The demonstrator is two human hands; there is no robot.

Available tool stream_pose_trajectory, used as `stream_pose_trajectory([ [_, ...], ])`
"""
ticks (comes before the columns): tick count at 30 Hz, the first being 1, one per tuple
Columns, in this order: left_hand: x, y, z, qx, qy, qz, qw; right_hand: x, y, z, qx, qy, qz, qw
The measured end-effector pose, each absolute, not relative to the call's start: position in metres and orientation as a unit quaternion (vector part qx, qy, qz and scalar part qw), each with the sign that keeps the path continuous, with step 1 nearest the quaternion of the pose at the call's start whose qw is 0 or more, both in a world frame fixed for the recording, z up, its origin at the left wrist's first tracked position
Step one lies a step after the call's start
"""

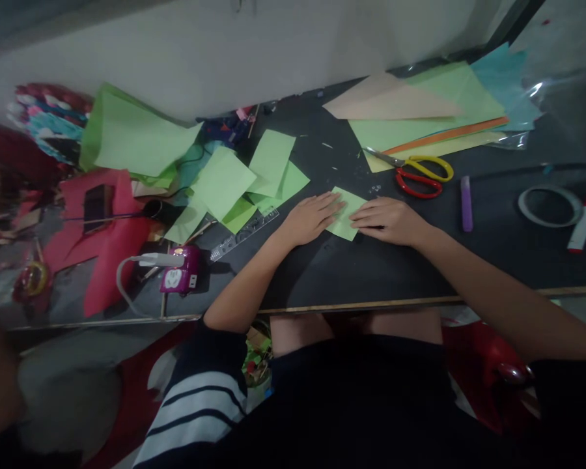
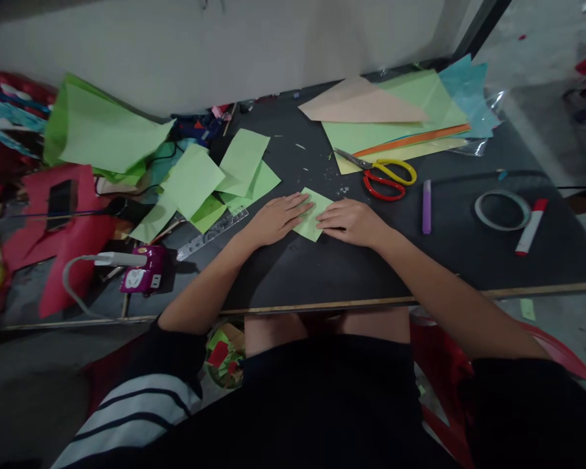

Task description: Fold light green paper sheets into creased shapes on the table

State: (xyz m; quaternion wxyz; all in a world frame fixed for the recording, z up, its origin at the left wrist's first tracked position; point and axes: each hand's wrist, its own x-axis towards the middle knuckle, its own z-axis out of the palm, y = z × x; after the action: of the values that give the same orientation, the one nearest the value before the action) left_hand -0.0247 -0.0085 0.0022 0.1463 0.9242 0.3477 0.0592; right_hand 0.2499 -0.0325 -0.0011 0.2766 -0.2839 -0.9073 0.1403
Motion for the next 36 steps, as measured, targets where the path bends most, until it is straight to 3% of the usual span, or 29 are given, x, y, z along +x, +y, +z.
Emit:
stream_pose_trajectory([
  [8, -0.032, -0.017, 0.006, 0.907, 0.376, 0.124, 0.146, 0.245, -0.034, 0.001, -0.288, -0.879, 0.229, 0.303],
  [13, -0.033, -0.016, 0.006, 0.918, 0.334, 0.125, 0.175, 0.241, -0.02, 0.018, -0.355, -0.844, 0.189, 0.354],
  [20, -0.031, -0.012, 0.009, 0.904, 0.329, 0.153, 0.226, 0.231, 0.002, 0.008, -0.386, -0.868, 0.192, 0.246],
  [28, -0.046, -0.005, 0.009, 0.891, 0.329, 0.175, 0.258, 0.227, -0.005, -0.012, -0.402, -0.869, 0.119, 0.262],
  [36, -0.043, -0.006, 0.003, 0.891, 0.377, 0.181, 0.178, 0.226, -0.007, -0.009, -0.43, -0.863, 0.09, 0.249],
])
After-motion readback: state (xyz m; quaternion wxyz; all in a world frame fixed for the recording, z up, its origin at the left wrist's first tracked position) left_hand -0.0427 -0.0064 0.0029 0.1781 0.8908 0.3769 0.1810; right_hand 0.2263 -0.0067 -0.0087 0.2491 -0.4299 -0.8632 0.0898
